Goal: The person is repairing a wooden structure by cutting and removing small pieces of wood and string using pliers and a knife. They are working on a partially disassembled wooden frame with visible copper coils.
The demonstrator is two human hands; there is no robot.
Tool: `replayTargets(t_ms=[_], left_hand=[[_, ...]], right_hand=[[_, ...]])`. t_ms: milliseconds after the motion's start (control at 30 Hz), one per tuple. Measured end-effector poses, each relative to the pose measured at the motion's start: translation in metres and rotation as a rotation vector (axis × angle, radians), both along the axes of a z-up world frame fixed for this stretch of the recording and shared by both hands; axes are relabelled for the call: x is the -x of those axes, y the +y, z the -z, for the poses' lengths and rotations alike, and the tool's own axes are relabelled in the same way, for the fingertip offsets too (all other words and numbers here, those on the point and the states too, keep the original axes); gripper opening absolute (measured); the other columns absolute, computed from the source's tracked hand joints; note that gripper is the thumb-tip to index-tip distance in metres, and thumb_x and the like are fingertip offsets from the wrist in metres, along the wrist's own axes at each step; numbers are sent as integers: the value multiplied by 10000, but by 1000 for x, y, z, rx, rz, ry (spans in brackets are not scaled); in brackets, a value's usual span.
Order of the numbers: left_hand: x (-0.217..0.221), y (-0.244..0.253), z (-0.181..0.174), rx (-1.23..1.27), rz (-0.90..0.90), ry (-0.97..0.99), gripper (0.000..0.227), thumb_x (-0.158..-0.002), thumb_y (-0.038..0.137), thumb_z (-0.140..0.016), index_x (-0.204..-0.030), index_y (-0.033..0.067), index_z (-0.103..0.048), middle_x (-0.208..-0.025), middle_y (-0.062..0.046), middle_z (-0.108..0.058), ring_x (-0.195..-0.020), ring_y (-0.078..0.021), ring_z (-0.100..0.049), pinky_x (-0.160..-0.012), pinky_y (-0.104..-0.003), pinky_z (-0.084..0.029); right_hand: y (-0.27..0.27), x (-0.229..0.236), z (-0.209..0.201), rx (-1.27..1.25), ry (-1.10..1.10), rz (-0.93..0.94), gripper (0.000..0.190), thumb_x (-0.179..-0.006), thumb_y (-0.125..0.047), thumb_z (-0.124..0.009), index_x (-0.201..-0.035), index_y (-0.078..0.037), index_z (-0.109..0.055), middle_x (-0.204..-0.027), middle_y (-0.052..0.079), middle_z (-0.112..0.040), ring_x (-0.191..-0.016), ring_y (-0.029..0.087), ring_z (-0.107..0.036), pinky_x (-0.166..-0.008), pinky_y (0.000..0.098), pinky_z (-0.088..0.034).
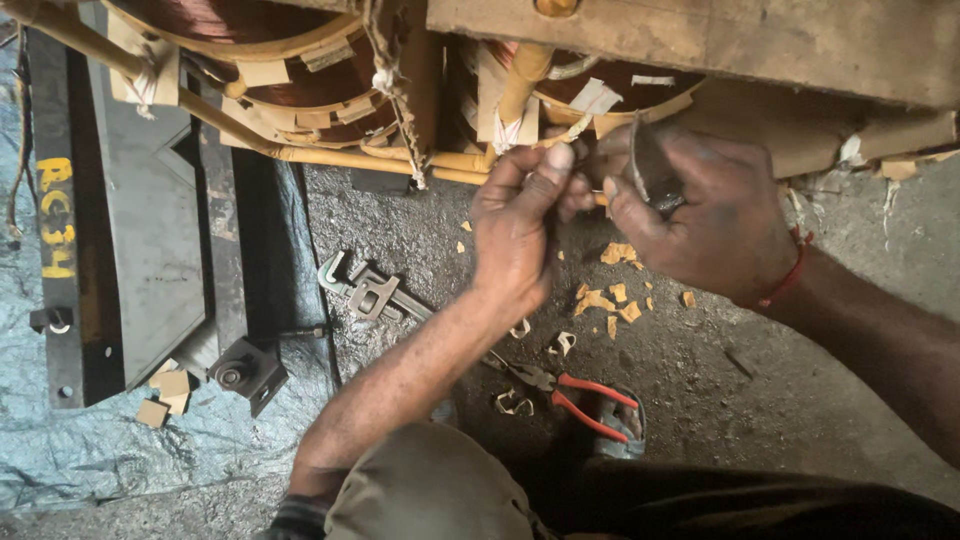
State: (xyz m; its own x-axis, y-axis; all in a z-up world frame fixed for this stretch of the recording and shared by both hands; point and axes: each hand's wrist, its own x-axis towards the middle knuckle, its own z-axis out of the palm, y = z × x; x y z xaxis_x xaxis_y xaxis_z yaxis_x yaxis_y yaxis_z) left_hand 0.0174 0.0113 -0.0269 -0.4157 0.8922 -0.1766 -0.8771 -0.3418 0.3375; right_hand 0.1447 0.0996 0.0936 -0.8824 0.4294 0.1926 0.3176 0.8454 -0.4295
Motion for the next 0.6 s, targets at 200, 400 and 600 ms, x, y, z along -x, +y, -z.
replayTargets(t_ms=[200,400,600], left_hand=[[3,11,18,32,-63,202,146,-991,40,-714,-1097,-53,-676,-1026,-176,-744,-846,-198,-718,-778,-338,-628],[5,7,15,-41,-53,211,172,-1002,50,-697,-1118,-73,-666,-1002,-184,-754,-858,-219,-734,-786,-360,-644],[8,12,20,-46,-96,309,157,-1029,55,-691,-1124,-69,-677,-948,-162,-758,-828,-206,-741,-785,-328,-628]], right_hand=[[-1,-2,0,3,74,-37,279,-947,-60,-694,-1214,20,-671,-976,117,-748,-846,159,-746,-750,302,-625],[2,5,4,12,90,-70,267,-994,-71,-686,-1241,26,-653,-993,136,-755,-844,160,-757,-726,292,-646],[3,12,6,32,42,-97,289,-988,-40,-671,-1271,14,-647,-957,122,-748,-778,150,-741,-650,290,-643]])
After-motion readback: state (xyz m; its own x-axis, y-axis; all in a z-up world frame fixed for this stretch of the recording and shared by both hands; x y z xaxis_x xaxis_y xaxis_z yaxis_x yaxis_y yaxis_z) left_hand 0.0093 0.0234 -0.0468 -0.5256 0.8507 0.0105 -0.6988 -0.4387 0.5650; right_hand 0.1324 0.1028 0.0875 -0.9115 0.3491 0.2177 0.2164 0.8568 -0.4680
